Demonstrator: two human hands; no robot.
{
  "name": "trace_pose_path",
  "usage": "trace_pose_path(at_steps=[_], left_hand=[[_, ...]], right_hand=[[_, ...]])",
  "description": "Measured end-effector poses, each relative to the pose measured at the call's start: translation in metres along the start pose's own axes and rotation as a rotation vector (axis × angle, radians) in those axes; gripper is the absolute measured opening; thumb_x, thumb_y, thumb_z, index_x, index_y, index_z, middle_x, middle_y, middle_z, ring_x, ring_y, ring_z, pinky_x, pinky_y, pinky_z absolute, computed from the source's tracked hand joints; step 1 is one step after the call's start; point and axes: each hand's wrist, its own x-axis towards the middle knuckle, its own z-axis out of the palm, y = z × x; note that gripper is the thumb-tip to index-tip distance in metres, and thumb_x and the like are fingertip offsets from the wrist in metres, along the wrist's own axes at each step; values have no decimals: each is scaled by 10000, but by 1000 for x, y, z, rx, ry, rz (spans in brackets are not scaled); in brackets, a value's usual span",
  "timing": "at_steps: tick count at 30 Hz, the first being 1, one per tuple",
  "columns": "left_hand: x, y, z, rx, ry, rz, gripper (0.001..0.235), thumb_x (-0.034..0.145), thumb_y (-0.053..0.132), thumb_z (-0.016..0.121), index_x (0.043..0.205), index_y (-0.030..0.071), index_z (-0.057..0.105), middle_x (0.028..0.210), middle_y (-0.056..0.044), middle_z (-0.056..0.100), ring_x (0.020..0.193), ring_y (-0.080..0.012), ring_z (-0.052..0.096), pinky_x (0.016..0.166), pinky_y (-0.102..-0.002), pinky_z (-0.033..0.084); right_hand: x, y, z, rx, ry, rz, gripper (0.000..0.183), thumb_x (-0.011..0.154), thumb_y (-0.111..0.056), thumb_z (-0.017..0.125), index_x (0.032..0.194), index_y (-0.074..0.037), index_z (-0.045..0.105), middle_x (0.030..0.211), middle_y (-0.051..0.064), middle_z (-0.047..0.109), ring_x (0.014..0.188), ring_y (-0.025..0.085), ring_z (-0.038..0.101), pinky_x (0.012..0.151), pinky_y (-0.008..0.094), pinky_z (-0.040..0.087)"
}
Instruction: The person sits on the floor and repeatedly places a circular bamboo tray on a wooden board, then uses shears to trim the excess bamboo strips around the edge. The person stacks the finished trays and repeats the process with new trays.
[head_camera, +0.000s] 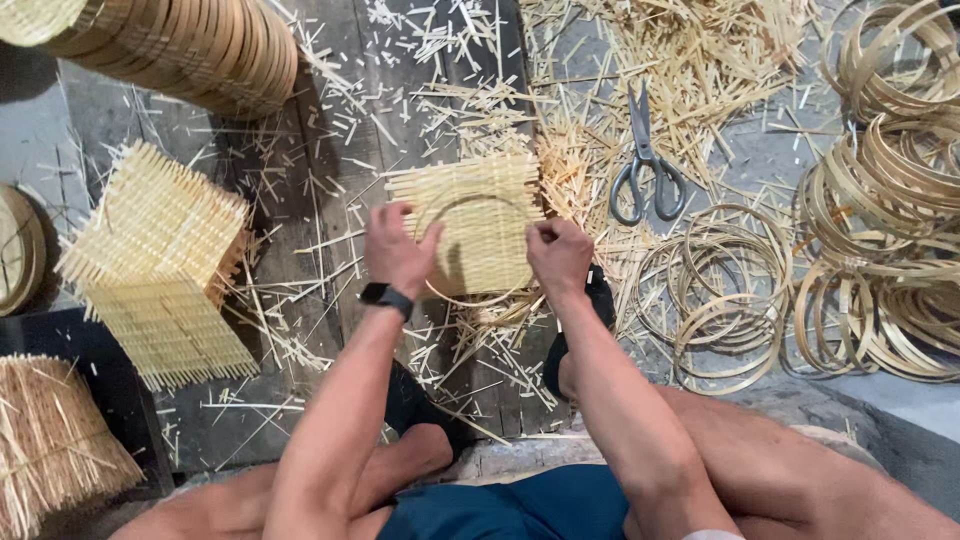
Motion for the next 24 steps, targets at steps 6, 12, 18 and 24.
trace_pose_path(at_steps=[6,12,18,24], left_hand=[[-4,-32,8,-178,42,-26,346,737,260,837,990,35,768,870,-155,716,756,-314,697,706,-415,556],[-9,-43,32,-41,-16,63,219,869,139,736,1075,79,782,821,-210,673,773,-390,650,686,-482,525],[-11,-36,24,-144,49,-97,194,879,159,747,1059,99,790,886,-196,720,821,-380,695,726,-456,551],[-7,-30,20,-200,19,-291,194,809,221,797,974,120,801,863,-162,739,789,-342,732,717,-415,575]], right_hand=[[12,-6,11,-5,41,33,202,791,-215,860,866,-41,792,760,104,750,675,195,709,686,335,560],[10,-6,12,95,67,17,163,844,-188,818,939,-57,795,779,68,755,694,151,708,692,304,558],[16,-7,11,31,20,77,163,850,-197,820,934,-58,801,757,81,747,683,176,691,686,318,551],[24,-3,11,-81,46,-118,175,858,-219,816,932,-60,811,807,130,753,739,239,722,742,366,566]])
